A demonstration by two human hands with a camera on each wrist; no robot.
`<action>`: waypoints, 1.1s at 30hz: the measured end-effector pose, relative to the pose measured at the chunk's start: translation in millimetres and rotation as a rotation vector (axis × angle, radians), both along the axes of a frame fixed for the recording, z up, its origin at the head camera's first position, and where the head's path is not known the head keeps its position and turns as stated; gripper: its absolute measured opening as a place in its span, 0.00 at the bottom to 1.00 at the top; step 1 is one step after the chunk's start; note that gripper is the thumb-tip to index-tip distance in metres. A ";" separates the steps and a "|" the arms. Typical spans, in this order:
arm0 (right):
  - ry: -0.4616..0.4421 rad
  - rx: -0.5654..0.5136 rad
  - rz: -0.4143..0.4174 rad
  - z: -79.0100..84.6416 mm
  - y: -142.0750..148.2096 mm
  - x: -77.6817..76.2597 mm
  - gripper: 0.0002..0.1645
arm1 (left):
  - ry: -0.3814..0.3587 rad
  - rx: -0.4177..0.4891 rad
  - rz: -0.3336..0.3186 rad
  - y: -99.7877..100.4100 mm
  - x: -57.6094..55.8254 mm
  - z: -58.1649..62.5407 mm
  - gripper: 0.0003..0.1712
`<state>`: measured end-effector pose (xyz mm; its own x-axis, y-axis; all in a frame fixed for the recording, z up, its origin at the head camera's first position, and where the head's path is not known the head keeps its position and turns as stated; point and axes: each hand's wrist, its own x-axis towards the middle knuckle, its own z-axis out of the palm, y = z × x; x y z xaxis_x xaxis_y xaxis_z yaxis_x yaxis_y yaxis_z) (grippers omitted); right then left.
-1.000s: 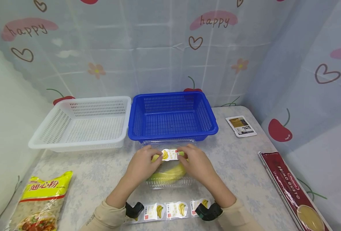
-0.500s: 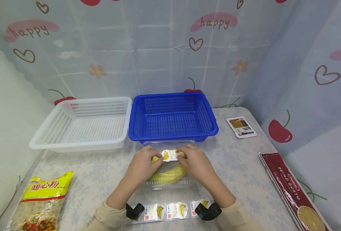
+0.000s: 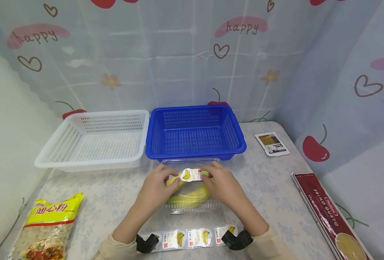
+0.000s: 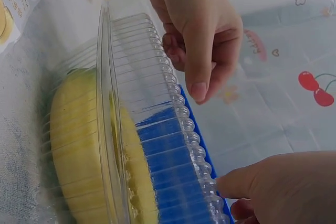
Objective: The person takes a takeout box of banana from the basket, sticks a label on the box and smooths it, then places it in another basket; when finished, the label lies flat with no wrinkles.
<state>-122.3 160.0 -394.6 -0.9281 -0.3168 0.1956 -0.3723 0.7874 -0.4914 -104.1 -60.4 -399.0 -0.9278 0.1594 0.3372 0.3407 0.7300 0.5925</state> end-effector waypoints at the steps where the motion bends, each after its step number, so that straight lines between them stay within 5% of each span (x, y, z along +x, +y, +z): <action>1: 0.005 -0.006 -0.003 1.1 0.5 0.6 0.15 | 0.007 0.004 0.002 -1.7 1.8 0.3 0.07; 11: 0.116 -0.030 -0.024 13.4 14.2 -1.6 0.16 | 0.011 0.006 0.050 -24.4 21.8 2.8 0.14; 21: 0.178 -0.085 -0.145 15.5 41.3 -25.3 0.18 | -0.032 0.009 0.131 -37.5 30.4 -7.4 0.20; 33: 0.140 -0.083 -0.301 8.2 79.5 -68.8 0.29 | -0.301 -0.013 0.098 -41.9 35.1 -22.7 0.32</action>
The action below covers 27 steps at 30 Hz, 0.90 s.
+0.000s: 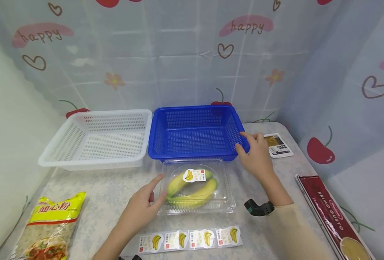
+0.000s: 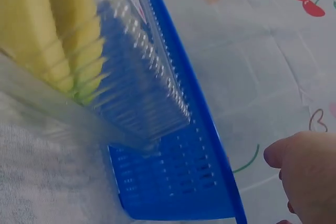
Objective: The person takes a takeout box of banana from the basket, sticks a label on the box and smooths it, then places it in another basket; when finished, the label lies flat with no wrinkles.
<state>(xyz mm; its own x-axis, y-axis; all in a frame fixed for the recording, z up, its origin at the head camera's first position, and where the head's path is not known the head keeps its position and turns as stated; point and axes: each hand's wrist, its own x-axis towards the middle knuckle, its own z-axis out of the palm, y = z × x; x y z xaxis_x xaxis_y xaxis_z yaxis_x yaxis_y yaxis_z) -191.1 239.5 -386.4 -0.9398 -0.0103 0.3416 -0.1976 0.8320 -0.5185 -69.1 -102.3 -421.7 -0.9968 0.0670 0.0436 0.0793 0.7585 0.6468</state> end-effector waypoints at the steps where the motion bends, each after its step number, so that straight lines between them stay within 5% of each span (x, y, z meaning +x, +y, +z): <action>1: -0.009 0.002 -0.006 -1.7 2.0 -2.8 0.31 | -0.018 0.001 -0.007 0.1 0.1 -1.0 0.33; 12: -0.162 -0.014 -0.041 -18.8 11.1 -28.3 0.47 | -0.156 0.121 -0.079 0.4 -1.8 -10.1 0.36; 19: -0.259 -0.113 0.031 -24.7 16.8 -36.8 0.50 | -0.166 0.221 -0.066 1.4 -6.0 -11.5 0.37; 27: -0.330 -0.060 0.044 -31.4 18.9 -42.1 0.54 | -0.196 0.217 -0.075 4.3 -9.0 -13.4 0.39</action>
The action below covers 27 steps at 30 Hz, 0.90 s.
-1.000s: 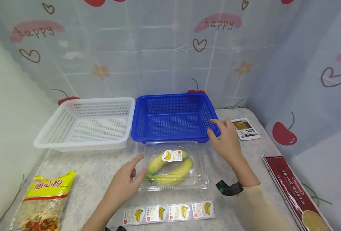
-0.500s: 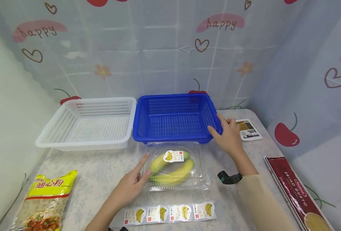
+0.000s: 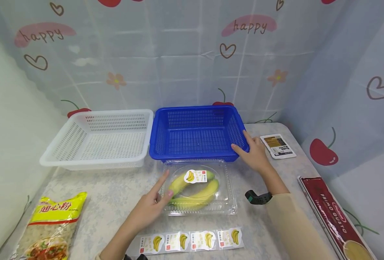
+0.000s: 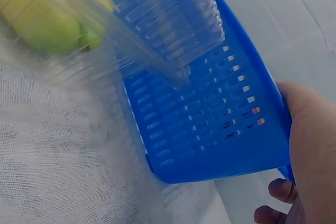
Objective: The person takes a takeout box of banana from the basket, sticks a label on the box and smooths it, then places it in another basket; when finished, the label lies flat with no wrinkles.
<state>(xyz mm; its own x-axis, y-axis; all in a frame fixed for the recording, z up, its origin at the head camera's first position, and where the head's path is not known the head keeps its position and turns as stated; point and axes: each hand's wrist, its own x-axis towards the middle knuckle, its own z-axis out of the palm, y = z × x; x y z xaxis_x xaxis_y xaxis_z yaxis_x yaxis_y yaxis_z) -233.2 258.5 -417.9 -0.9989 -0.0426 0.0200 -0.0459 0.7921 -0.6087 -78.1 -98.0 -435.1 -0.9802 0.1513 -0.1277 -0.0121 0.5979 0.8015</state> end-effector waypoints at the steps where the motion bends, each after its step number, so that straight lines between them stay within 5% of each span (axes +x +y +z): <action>1: -0.007 0.005 0.003 -1.0 0.4 -0.6 0.55 | -0.001 -0.004 0.001 0.1 -0.1 -0.5 0.40; 9: -0.022 -0.057 0.002 -4.4 0.2 -1.0 0.55 | -0.026 0.033 -0.016 -3.0 -0.4 -3.5 0.44; 17: -0.003 -0.150 0.025 -7.7 -1.0 -3.3 0.54 | -0.079 0.209 -0.089 -10.1 1.5 -3.5 0.45; 27: 0.016 -0.204 0.051 -10.9 2.6 -4.4 0.53 | -0.076 0.207 -0.131 -13.2 8.6 -3.5 0.45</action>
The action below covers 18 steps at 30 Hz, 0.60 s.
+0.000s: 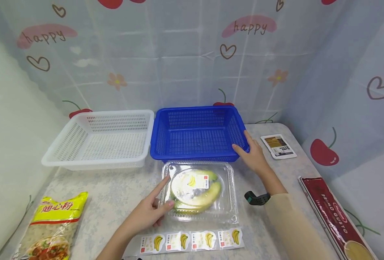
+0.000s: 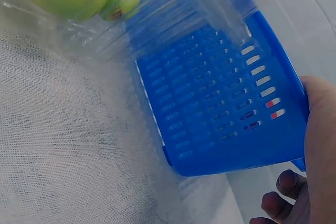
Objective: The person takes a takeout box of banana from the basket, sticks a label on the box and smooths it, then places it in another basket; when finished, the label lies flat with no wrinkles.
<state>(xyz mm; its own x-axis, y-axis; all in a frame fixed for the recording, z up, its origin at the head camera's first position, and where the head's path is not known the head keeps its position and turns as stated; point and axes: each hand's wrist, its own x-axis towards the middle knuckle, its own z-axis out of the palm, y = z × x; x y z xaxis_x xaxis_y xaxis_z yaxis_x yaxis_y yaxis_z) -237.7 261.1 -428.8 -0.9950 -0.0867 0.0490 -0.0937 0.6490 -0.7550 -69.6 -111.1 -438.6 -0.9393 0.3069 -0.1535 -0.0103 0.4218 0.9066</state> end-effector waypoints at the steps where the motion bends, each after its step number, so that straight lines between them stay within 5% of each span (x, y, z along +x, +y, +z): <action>1: 0.000 -0.003 0.003 -0.1 0.1 -0.1 0.53 | 0.003 0.001 -0.004 -0.4 0.6 -0.5 0.45; 18: -0.054 -0.014 0.029 6.4 -2.7 2.8 0.54 | -0.031 0.097 -0.015 -8.7 9.3 -5.4 0.45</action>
<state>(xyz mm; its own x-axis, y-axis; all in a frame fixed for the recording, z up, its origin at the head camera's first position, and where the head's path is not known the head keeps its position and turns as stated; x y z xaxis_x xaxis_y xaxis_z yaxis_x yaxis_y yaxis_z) -234.9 258.4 -422.4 -0.9933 -0.1155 -0.0030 -0.0717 0.6362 -0.7681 -60.3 -119.8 -444.0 -0.9298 0.3353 -0.1518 -0.0339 0.3326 0.9425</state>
